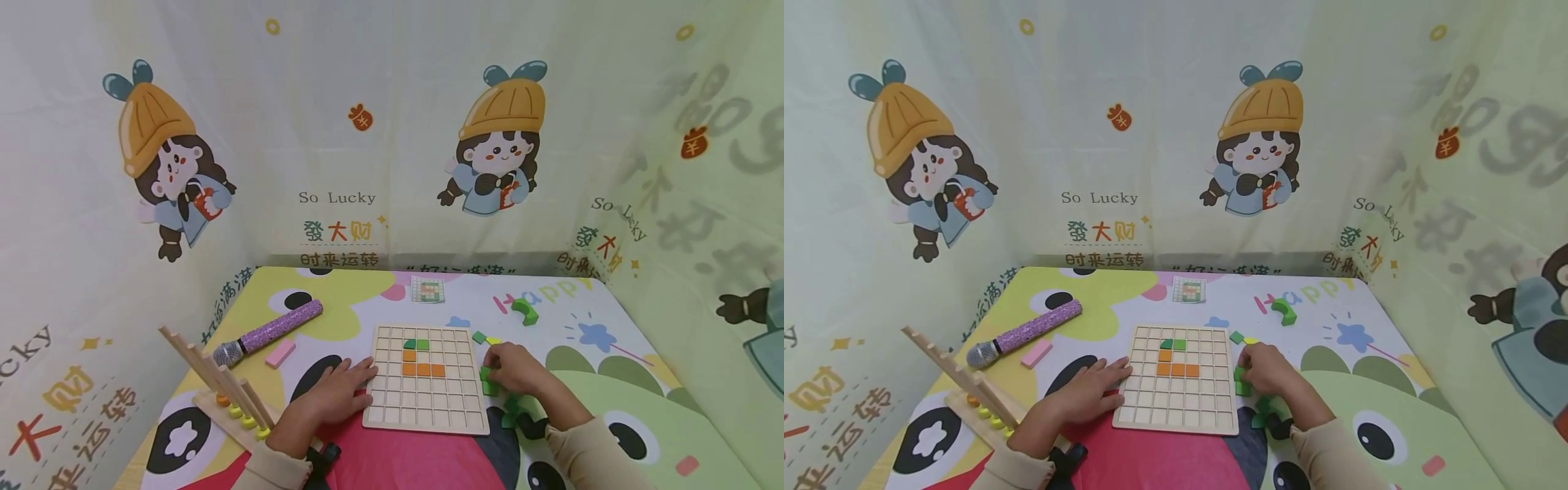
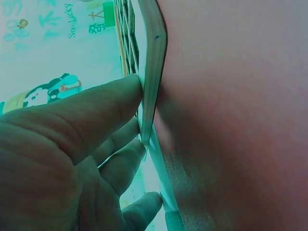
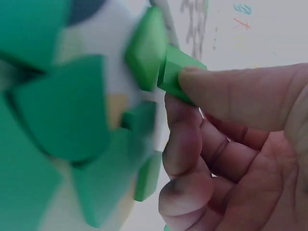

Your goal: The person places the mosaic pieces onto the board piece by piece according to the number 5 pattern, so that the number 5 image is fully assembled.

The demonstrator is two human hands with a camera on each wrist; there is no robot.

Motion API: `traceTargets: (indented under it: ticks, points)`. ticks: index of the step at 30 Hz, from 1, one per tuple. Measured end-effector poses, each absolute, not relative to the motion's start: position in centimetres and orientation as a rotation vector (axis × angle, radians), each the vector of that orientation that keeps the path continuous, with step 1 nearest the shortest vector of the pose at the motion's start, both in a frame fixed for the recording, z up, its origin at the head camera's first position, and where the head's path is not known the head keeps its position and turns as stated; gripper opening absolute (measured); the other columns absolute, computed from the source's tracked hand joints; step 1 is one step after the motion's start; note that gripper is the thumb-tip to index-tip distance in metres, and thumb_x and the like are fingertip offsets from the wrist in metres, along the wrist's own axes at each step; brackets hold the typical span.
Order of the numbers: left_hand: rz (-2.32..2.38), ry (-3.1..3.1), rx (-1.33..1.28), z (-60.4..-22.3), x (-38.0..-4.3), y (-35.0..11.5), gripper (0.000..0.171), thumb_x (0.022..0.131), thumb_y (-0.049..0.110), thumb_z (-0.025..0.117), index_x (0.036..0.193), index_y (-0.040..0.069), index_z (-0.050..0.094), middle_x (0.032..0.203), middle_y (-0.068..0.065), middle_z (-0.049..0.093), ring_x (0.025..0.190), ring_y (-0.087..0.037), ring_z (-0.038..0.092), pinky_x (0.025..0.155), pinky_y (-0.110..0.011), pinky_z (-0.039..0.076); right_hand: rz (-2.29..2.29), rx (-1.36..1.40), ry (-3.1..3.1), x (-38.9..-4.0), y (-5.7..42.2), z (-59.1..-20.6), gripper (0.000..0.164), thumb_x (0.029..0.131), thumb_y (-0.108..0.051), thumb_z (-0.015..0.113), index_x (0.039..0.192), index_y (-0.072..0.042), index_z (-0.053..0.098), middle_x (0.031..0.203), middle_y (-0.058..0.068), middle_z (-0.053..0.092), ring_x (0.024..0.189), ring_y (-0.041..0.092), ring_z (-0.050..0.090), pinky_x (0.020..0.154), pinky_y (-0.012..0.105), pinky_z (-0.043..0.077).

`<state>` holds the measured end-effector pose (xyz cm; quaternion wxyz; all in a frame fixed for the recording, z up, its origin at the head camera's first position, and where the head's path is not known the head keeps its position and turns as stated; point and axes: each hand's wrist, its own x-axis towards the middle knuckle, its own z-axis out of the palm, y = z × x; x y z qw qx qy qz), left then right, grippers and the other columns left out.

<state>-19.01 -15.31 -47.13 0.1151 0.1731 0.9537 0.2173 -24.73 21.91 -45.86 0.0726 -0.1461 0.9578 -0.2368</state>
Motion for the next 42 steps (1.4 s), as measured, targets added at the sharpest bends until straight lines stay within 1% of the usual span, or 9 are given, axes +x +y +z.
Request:
traceTargets:
  ticks: [3, 7, 13, 20, 27, 31, 42]
  points:
    - [0.635, 2.796, 0.508, -47.1, -19.1, -15.3, 0.059, 0.097, 0.030, 0.070, 0.153, 0.015, 0.053, 0.165, -0.006, 0.041, 0.153, -0.049, 0.029, 0.121, -0.072, 0.021, -0.861, -0.445, 2.816, -25.0, 22.5, -45.3, 0.006, 0.091, -0.003, 0.071, 0.095, -0.005, 0.068, 0.088, 0.002, 0.067, 0.078, 0.015, 0.058, 0.070, 0.034, 0.050]
    - [0.631, 2.795, 0.512, -47.2, -19.1, -15.3, 0.059, 0.098, 0.029, 0.069, 0.153, 0.015, 0.053, 0.165, -0.007, 0.041, 0.153, -0.050, 0.029, 0.120, -0.073, 0.021, -0.990, -0.460, 2.764, -25.6, 22.4, -45.0, 0.008, 0.094, -0.004, 0.069, 0.101, -0.001, 0.068, 0.093, 0.005, 0.068, 0.082, 0.017, 0.059, 0.070, 0.034, 0.051]
    - [0.640, 2.797, 0.514, -47.0, -18.8, -15.3, 0.058, 0.098, 0.029, 0.069, 0.152, 0.014, 0.054, 0.165, -0.008, 0.042, 0.152, -0.050, 0.030, 0.120, -0.074, 0.021, -1.080, -0.470, 2.740, -27.0, 20.4, -45.0, 0.008, 0.094, -0.004, 0.068, 0.102, -0.002, 0.069, 0.094, 0.005, 0.067, 0.084, 0.017, 0.057, 0.073, 0.034, 0.050]
    - [0.661, 2.804, 0.494, -46.7, -18.9, -15.3, 0.059, 0.097, 0.028, 0.070, 0.153, 0.015, 0.053, 0.165, -0.007, 0.041, 0.153, -0.048, 0.028, 0.121, -0.073, 0.020, -1.057, -0.499, 2.719, -28.9, 17.2, -44.6, 0.010, 0.095, -0.004, 0.067, 0.104, -0.001, 0.069, 0.096, 0.006, 0.068, 0.086, 0.018, 0.058, 0.077, 0.036, 0.051]
    - [0.674, 2.787, 0.504, -47.2, -18.9, -15.3, 0.059, 0.097, 0.027, 0.070, 0.152, 0.014, 0.054, 0.165, -0.006, 0.042, 0.153, -0.049, 0.028, 0.121, -0.073, 0.020, -1.026, -0.478, 2.707, -30.2, 14.9, -45.1, 0.010, 0.092, -0.001, 0.067, 0.101, -0.001, 0.072, 0.094, 0.006, 0.068, 0.084, 0.018, 0.056, 0.078, 0.035, 0.051]
    - [0.665, 2.780, 0.502, -47.2, -18.8, -15.4, 0.059, 0.097, 0.028, 0.070, 0.152, 0.015, 0.054, 0.165, -0.006, 0.042, 0.153, -0.049, 0.029, 0.120, -0.073, 0.020, -0.964, -0.427, 2.723, -30.7, 13.9, -45.2, 0.008, 0.091, -0.002, 0.068, 0.097, -0.003, 0.073, 0.094, 0.005, 0.068, 0.087, 0.019, 0.057, 0.082, 0.038, 0.052]
    - [0.656, 2.784, 0.500, -46.9, -19.0, -15.2, 0.059, 0.097, 0.028, 0.071, 0.152, 0.015, 0.054, 0.165, -0.007, 0.041, 0.153, -0.049, 0.028, 0.121, -0.073, 0.020, -0.926, -0.368, 2.730, -31.5, 13.5, -45.4, 0.006, 0.090, -0.002, 0.068, 0.093, -0.005, 0.073, 0.091, 0.005, 0.066, 0.086, 0.020, 0.056, 0.081, 0.036, 0.050]
